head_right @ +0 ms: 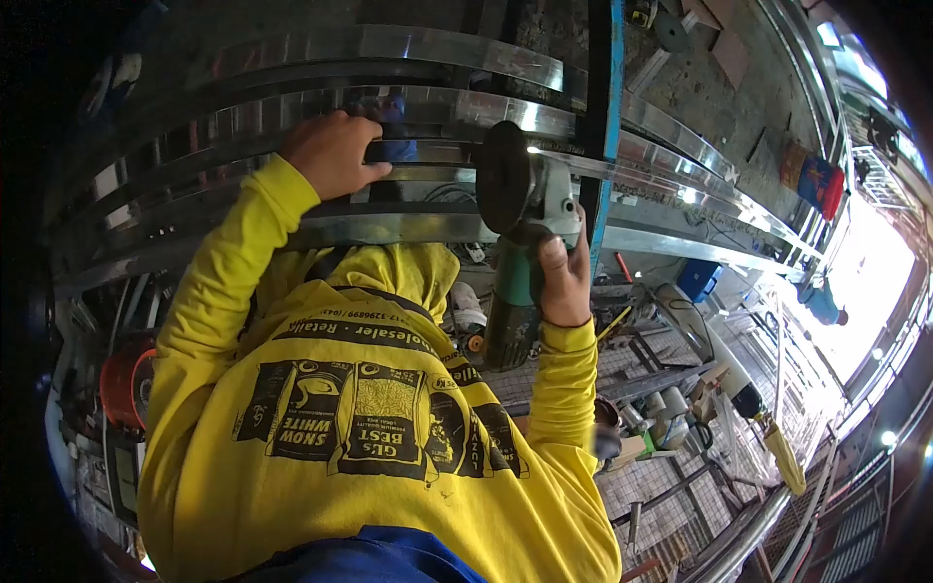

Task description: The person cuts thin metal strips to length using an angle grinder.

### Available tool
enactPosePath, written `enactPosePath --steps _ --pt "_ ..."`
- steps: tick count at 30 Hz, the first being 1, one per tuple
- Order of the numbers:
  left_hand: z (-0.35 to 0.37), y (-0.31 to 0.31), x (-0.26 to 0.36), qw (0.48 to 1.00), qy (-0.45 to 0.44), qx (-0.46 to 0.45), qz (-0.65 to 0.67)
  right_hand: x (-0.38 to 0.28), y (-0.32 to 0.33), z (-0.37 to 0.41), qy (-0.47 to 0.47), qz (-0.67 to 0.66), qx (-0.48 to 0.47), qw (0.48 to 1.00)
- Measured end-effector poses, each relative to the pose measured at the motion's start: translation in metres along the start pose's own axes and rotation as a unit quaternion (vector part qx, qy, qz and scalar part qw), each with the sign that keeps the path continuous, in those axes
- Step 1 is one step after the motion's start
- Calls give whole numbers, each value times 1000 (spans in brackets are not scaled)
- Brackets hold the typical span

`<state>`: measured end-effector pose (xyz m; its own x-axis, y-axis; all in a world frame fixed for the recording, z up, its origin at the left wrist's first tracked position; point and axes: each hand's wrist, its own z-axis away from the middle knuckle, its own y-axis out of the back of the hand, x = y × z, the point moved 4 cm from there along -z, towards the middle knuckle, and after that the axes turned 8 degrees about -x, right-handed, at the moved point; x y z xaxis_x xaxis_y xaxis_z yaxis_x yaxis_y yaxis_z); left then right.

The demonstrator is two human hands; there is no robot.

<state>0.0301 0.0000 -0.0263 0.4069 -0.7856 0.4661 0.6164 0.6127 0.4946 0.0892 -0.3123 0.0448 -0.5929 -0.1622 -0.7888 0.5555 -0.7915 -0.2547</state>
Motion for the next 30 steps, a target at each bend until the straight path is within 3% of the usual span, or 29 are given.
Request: enactPosePath --steps 2,5,6,10,16,19,22,30 --pt "-11 4 -5 995 -77 -42 52 -15 -1 9 19 17 18 1000" --pt "-32 6 -23 976 -65 -200 59 -1 11 8 45 2 23 999" --pt "-30 4 -16 983 -101 -147 48 -4 13 13 42 0 22 999" --pt "-12 4 -15 990 -97 95 -28 6 11 16 49 4 18 999" --pt "16 3 2 958 -107 247 -94 15 6 9 62 63 22 996" --pt "13 -1 -1 952 -105 260 -120 14 -5 7 46 32 23 998" --pt "11 -2 -2 971 -68 193 -121 24 1 3 57 53 17 997" --pt "11 -4 -4 970 -56 202 -121 26 -1 -2 51 49 15 997"
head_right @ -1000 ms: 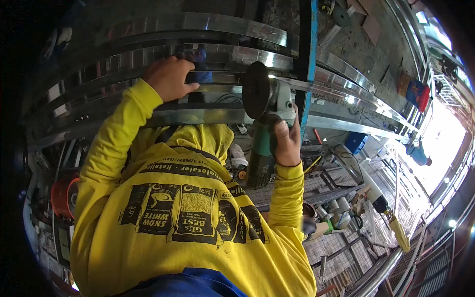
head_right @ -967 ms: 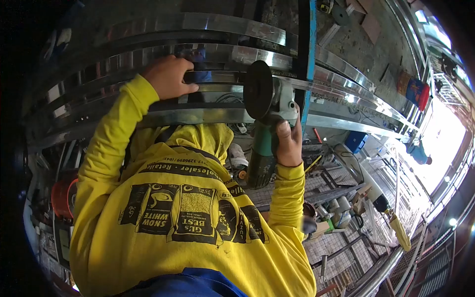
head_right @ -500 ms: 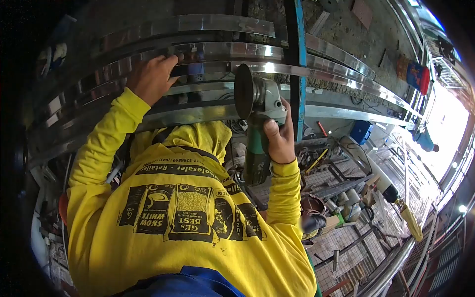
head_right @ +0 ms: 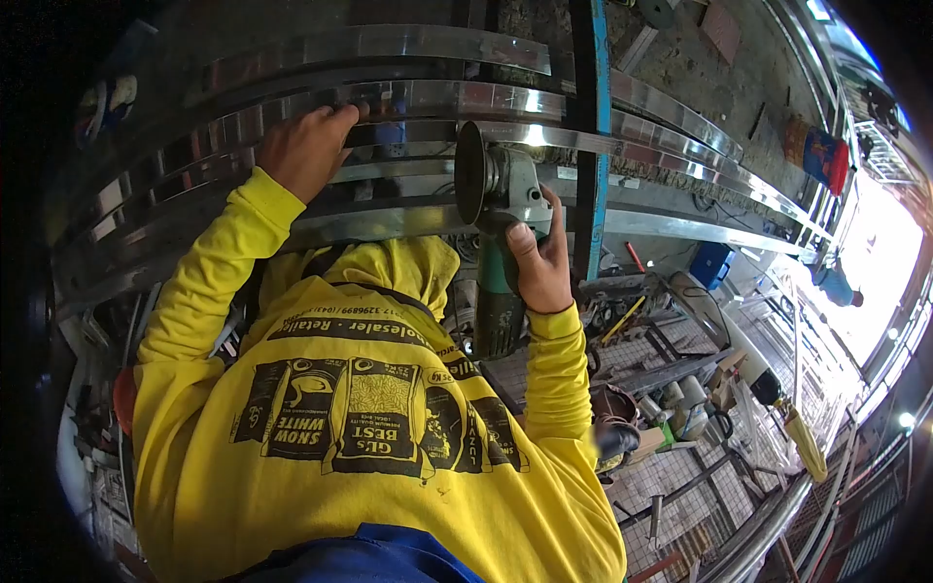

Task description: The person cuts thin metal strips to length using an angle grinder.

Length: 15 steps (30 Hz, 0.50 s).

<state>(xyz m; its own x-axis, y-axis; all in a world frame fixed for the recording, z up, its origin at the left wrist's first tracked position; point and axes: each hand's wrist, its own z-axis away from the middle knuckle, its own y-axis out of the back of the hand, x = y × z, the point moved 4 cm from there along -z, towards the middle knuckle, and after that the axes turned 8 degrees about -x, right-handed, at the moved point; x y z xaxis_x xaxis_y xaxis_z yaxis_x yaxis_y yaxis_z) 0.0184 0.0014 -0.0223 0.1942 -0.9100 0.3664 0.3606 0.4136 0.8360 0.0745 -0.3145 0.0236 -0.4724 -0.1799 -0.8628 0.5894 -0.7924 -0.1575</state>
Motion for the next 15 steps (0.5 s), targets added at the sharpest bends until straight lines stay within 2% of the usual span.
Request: enactPosePath --steps 13,15 --pt "2 3 3 1000 16 -16 16 -1 -3 -8 -15 -31 -9 999" --pt "3 3 4 999 -12 49 13 -5 -5 -10 -10 -32 -6 999"
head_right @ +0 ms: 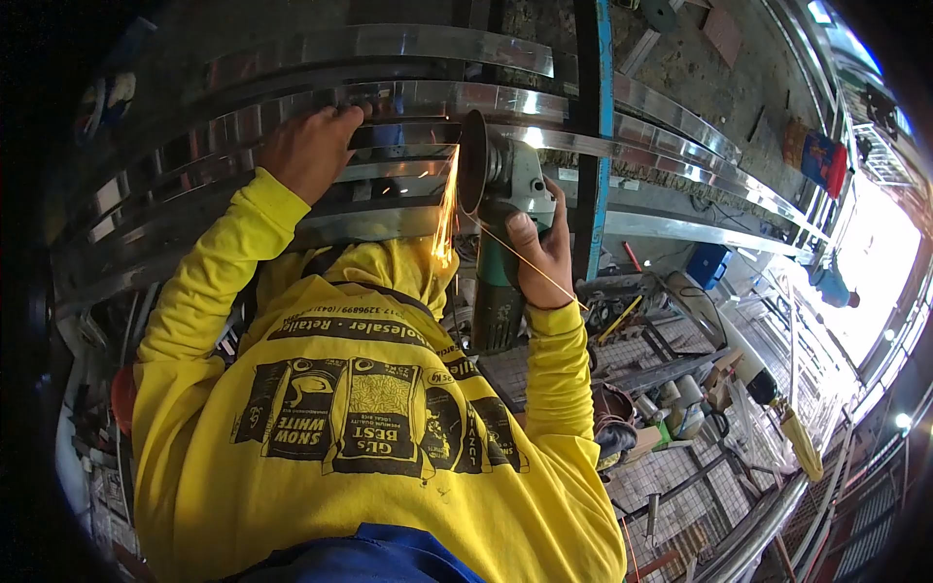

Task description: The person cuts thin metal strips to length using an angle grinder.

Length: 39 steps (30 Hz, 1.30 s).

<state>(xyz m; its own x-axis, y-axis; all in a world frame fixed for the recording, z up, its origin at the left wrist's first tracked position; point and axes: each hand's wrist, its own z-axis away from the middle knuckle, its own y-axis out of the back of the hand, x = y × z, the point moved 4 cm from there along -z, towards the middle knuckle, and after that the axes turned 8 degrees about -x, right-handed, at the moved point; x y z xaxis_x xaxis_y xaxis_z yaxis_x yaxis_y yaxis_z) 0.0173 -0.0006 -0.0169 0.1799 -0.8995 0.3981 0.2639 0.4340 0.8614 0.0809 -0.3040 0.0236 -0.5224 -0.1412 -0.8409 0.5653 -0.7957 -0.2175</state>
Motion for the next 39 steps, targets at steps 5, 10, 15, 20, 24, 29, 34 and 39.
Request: enactPosePath --steps 5,10,15,20,24,29,34,39 --pt "-1 -8 -3 999 -22 43 -6 -8 -1 -7 -30 -18 -16 999" --pt "-5 -6 -1 995 38 -87 2 -2 6 -6 -18 26 1 999" --pt "-5 -9 -3 996 38 -83 10 -7 1 -6 -21 22 1 1000" --pt "-1 -5 0 999 -16 39 -9 -8 6 -14 -9 11 -14 1000" --pt "0 -1 2 1000 -9 24 -8 -8 6 -16 3 14 -5 1000" --pt "-8 0 -4 991 20 -129 13 1 22 3 -27 22 32 999" --pt "-37 15 -19 932 -7 -344 119 -8 15 23 -8 -73 -26 997" --pt "-36 0 -30 971 -83 -201 99 2 22 27 20 -30 18 999"
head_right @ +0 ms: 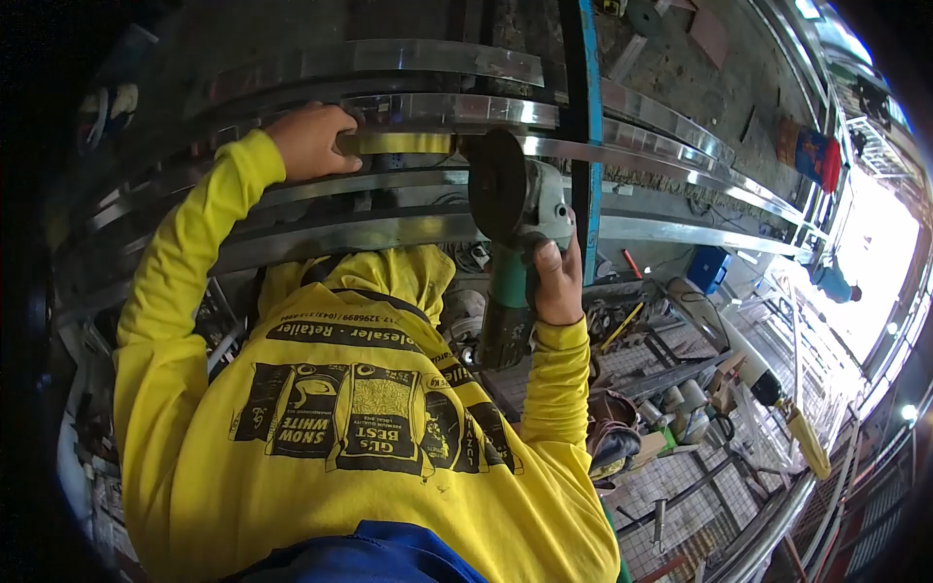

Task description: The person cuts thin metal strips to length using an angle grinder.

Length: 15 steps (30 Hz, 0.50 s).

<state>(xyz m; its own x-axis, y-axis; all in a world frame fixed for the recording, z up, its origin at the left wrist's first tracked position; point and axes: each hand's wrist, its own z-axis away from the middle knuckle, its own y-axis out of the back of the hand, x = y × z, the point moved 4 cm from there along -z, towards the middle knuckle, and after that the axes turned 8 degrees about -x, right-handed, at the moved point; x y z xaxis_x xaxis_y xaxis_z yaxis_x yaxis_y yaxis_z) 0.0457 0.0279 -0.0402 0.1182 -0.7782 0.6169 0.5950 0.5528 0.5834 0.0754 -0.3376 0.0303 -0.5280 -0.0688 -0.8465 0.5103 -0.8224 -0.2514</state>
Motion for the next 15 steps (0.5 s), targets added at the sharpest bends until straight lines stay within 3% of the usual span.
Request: enactPosePath --steps 4,7,10,15 --pt "26 16 36 991 104 29 -75 -2 -8 -6 18 67 13 997" --pt "36 5 42 979 99 131 -124 4 -9 -7 4 78 18 997" --pt "33 -7 30 981 107 127 -104 13 -8 -8 -6 27 7 1000" --pt "34 -19 29 976 95 173 -96 8 -10 -8 -15 48 0 999"
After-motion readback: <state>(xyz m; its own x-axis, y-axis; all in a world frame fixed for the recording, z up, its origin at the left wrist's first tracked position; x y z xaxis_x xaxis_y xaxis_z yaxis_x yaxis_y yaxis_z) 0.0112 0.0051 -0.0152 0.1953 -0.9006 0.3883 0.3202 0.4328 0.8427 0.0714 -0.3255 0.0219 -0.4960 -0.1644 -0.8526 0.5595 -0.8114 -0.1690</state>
